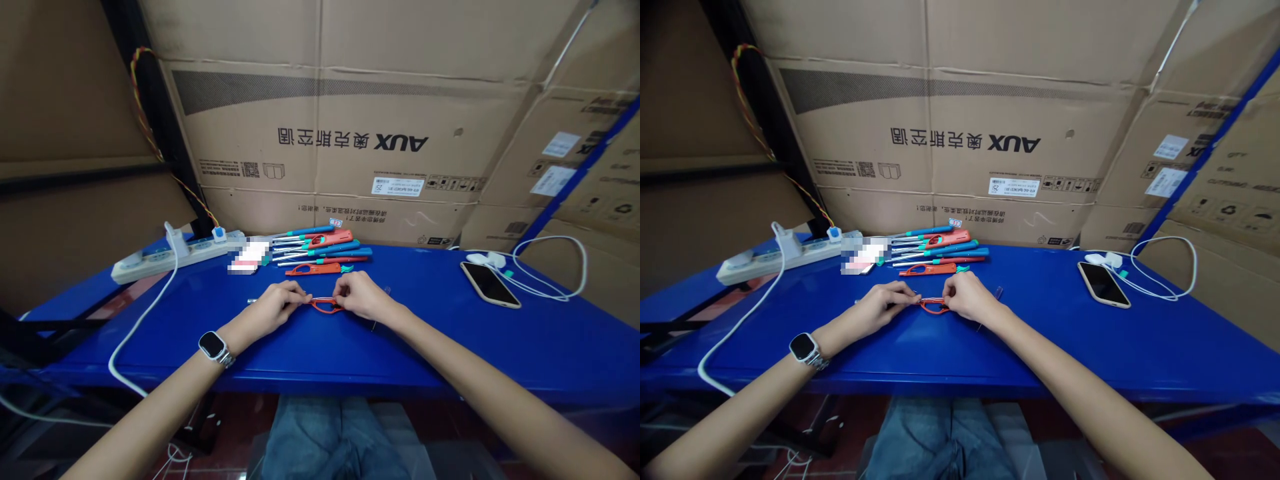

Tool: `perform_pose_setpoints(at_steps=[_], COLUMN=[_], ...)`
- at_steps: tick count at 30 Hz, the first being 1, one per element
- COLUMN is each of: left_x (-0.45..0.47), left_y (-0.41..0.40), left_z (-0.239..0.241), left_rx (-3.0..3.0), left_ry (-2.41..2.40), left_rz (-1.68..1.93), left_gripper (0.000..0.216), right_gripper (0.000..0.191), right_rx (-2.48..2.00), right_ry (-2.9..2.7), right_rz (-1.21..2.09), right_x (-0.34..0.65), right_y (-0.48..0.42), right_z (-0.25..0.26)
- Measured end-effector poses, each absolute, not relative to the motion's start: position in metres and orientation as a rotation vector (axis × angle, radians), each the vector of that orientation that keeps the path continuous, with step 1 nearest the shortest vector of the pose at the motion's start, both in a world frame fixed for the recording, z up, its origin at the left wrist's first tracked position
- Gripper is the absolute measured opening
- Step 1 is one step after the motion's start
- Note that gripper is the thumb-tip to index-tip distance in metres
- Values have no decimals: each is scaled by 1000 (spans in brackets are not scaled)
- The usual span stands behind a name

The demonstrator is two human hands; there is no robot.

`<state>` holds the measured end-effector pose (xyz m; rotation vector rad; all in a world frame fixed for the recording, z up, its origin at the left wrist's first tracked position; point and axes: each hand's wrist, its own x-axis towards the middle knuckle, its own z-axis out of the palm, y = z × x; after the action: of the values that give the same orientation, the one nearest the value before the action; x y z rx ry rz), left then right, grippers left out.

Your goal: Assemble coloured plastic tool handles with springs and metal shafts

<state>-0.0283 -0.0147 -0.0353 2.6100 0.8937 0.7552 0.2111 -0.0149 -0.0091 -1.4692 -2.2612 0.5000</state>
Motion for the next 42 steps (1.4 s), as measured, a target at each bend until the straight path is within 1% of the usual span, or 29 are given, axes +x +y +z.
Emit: perform_pose_setpoints(at_steps=[7, 11, 13, 16, 25, 29, 34, 42], left_x=[-29, -30, -31, -32, -29, -28, -24, -24], left_y=[-17, -19, -19, -19, -24, -31, -27, -20], left_z=[-34, -36, -36, -37, -40, -35, -36, -41], left_rx=[2554, 2394, 2367, 2428, 2608, 2655, 2642, 2563], left_ry=[985, 1057, 1074, 1046, 906, 954, 1001, 971], left_rz=[766, 832, 848, 850, 876, 809, 776, 803], left_gripper=[25, 28, 24, 20, 31, 29, 20, 23], right_gripper=[14, 14, 14, 15, 14, 15, 13, 12], right_rx=[-1437, -1453, -1449, -1445, -1442, -1444, -1446, -1317], right_ry=[-2284, -2265, -2260, -2258, -2263, -2266, -2264, -2401], right_rz=[499, 498, 490, 488, 491, 493, 497, 525], right_x=[212, 212, 212, 212, 211, 211, 210, 214], right_y=[-16, -16, -16, -15, -14, -15, -16, -18], right_z=[-11, -11, -12, -14, -14, -12, -12, -1])
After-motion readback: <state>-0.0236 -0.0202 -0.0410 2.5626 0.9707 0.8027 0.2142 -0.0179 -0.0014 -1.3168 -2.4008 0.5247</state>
